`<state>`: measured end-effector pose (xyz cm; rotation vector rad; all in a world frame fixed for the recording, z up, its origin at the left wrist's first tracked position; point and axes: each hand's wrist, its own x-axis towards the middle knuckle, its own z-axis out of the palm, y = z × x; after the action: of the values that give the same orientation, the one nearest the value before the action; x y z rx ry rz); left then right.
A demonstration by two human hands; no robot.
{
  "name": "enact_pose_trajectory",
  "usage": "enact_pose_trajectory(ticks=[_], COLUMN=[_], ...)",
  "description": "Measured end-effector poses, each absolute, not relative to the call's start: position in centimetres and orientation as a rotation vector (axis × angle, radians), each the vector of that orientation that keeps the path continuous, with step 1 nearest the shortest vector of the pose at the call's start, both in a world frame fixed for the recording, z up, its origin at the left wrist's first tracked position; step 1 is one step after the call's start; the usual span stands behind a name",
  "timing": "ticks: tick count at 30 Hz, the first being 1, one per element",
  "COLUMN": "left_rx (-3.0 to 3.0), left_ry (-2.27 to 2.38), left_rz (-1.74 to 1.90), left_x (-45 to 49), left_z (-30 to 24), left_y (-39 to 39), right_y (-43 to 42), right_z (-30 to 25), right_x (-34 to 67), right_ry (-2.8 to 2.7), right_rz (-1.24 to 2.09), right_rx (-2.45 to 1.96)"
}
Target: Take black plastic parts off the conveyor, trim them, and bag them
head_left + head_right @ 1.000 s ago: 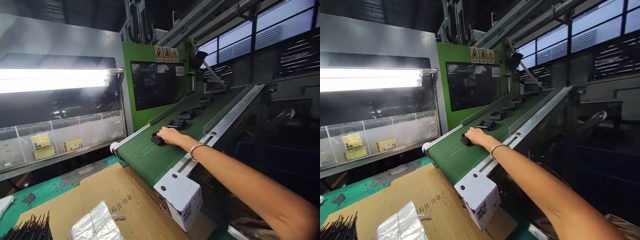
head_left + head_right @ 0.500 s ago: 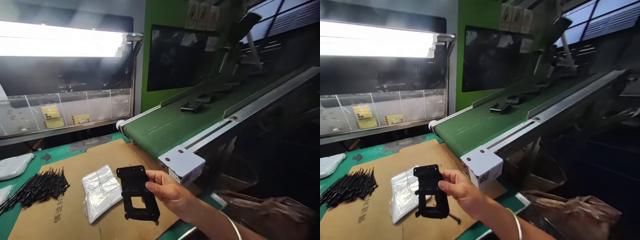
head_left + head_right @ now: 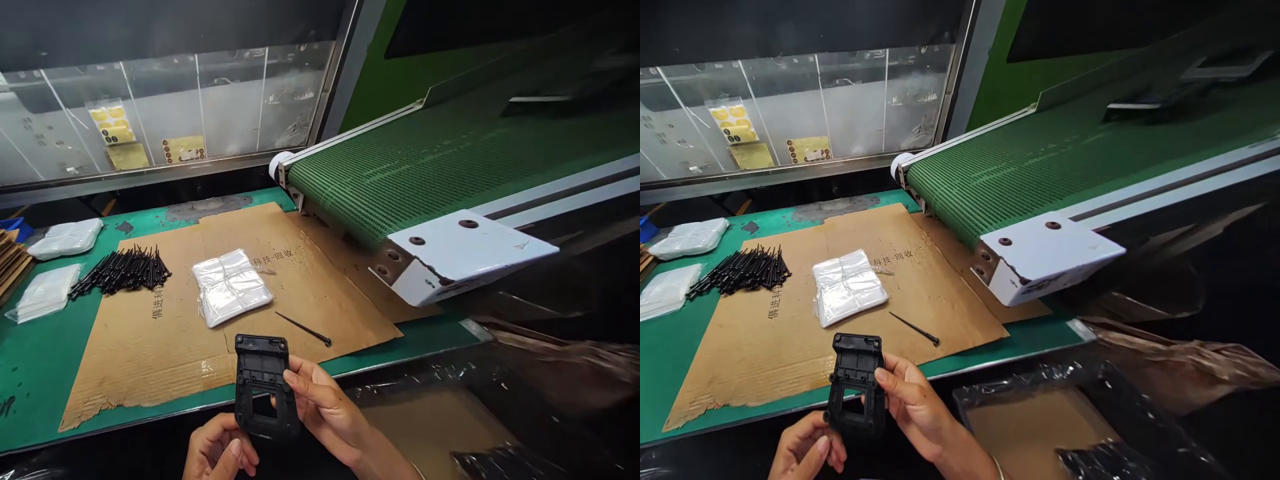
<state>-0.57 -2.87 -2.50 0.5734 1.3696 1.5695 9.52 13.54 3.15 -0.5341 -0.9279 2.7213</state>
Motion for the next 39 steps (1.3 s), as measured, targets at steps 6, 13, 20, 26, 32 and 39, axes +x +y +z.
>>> enact_pose_trajectory(ticks=[6, 13, 20, 26, 32, 39], left_rx=[0.570, 0.510, 0.434, 0.428, 0.339, 0.314], left_ry=[1.373, 1.377, 1.354, 1.260, 1.210, 1.236], left_rz=[1.571, 1.623, 1.656, 1.721, 1.796, 1.800], left_x=[-0.3, 0.0, 0.1, 0.5, 1.2, 1.2], left_z=[-2.7, -2.5, -2.2, -1.8, -0.7, -0.3], left_y=[-2.7, -2.3, -2.1, -2.0, -2.0, -2.1], right_y=[13.2, 13.2, 13.1, 13.1, 12.7, 12.3], right_z=[3.2, 3.3, 2.7, 2.6, 1.8, 1.8], right_x=[10.1, 10.1, 10.3, 10.4, 10.5, 10.6], right_ry=[-0.983, -1.120, -1.226, -1.171, -1.022, -1.110], right_rz=[2.648, 2.593, 2.520, 2.543, 2.628, 2.573], right_rx=[-0.604, -0.517, -0.508, -0.504, -0.523, -0.498])
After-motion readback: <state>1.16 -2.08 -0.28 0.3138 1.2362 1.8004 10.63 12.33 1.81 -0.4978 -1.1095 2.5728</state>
